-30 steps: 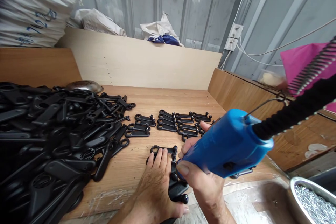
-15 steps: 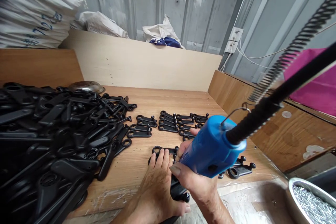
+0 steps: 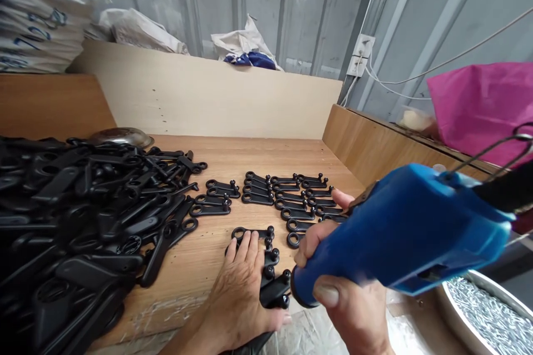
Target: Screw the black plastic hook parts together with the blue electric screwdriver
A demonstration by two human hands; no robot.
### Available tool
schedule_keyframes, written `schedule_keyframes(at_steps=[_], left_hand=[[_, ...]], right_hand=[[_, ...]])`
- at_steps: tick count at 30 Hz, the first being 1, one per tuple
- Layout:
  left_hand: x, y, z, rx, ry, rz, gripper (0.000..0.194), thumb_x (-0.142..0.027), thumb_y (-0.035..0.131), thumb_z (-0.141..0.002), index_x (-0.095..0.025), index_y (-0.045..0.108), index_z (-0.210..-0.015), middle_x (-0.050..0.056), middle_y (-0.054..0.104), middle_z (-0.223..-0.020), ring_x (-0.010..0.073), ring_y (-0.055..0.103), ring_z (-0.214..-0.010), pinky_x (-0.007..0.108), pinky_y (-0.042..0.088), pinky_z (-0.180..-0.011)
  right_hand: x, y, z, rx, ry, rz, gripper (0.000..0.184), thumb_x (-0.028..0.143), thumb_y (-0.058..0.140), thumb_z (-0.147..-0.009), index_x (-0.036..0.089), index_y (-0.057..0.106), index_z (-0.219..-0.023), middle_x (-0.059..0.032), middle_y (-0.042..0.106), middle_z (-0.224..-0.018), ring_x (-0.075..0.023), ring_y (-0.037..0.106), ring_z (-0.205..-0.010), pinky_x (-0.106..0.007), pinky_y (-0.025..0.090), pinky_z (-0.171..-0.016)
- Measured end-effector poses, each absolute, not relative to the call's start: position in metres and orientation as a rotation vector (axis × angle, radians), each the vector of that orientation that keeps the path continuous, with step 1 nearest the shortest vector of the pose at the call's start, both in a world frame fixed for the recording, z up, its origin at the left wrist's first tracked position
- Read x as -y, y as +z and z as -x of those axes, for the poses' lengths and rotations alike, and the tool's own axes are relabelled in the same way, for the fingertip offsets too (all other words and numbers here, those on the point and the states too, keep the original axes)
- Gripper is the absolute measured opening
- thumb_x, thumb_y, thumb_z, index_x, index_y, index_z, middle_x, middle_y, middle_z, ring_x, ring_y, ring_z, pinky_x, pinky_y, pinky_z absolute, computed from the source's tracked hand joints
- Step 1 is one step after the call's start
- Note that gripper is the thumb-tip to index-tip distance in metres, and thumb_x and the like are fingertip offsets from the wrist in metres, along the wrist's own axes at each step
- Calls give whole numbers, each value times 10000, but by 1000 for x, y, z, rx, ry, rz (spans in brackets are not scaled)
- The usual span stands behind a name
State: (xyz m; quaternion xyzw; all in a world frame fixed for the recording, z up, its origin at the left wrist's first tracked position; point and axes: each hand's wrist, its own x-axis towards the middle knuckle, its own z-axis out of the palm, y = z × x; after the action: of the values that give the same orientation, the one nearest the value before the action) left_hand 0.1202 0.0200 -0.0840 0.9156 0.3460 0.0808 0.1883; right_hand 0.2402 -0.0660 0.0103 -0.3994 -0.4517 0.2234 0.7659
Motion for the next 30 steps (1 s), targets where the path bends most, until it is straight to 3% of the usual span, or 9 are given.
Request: schedule_keyframes(at_steps=[6, 13, 21, 30], left_hand=[[-20, -79, -121, -993, 116, -2591, 1181, -796, 477, -567, 12, 171, -1372, 266, 51, -1444, 347, -5, -1355, 499, -27, -1084], [-21, -75, -123, -999, 82, -2575, 1202, -792, 491, -553, 15, 151, -1377, 271, 51, -1448, 352, -7, -1355, 481, -21, -1090], [-21, -73, -123, -1016, 3, -2577, 1198, -770, 499, -561, 11, 112, -1381, 262, 18, -1456, 344, -49, -1354, 480, -61, -1082], [-22, -77, -124, -994, 77, -2590, 1173, -768, 493, -575, 17, 145, -1374, 266, 37, -1448, 345, -26, -1355, 484, -60, -1082]], right_hand=[[66, 8, -240, 909, 596, 901, 855, 426, 757, -592, 319, 316, -1317, 18, 554, -669, -181, 515, -556, -290, 446, -442], [67, -12, -248, 912, 666, 920, 587, 426, 726, -602, 219, 541, -1119, -22, 571, -709, -181, 541, -547, -295, 450, -446], [63, -2, -242, 901, 709, 973, 647, 445, 772, -549, 220, 543, -1112, -2, 551, -669, -169, 514, -530, -313, 464, -466], [61, -5, -244, 1059, 596, 985, 788, 414, 763, -627, 295, 317, -1266, 25, 573, -673, -173, 508, -546, -314, 425, -491]])
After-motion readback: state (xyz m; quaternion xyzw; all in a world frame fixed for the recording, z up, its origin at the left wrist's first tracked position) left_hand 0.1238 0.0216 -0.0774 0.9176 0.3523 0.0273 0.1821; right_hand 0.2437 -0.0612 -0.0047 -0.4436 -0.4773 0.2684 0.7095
